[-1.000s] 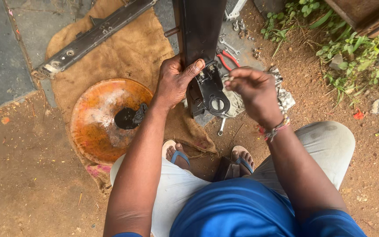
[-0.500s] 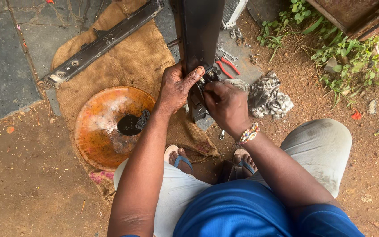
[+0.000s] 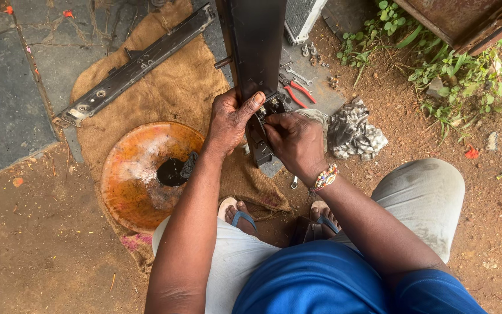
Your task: The person sits on the ground and works on a metal frame, repeatedly inserting and adjusting small metal components into a slot. They use a rag to wipe the components and occasionally dip a rag into a bowl of dark liquid to apply it to the frame.
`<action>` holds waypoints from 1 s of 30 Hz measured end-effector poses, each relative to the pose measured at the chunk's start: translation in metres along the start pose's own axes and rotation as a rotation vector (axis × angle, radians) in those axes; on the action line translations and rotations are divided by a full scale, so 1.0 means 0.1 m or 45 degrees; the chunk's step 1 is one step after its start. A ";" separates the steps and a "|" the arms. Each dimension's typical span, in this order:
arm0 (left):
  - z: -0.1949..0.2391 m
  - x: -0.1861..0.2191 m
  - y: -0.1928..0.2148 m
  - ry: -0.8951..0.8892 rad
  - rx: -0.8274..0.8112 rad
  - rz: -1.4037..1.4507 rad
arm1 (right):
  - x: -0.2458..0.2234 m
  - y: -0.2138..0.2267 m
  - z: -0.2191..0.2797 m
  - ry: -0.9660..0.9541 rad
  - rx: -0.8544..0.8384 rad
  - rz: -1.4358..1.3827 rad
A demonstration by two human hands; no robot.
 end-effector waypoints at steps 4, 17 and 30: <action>0.01 0.00 -0.01 -0.004 -0.014 -0.001 | 0.02 0.00 0.02 -0.027 -0.030 -0.011; 0.01 0.00 0.00 0.000 -0.016 0.067 | -0.01 0.02 0.02 0.011 -0.024 0.099; 0.02 -0.02 0.01 0.033 0.019 -0.013 | -0.10 0.02 0.00 -0.024 -0.042 0.077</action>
Point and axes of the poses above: each hand's wrist, its own z-axis away from the middle knuckle, its own y-axis out of the back of the hand, x = y × z, the point moved 2 cm from there along -z, towards the middle knuckle, and after that the axes turned 4 degrees about z, right-handed, at the moved point
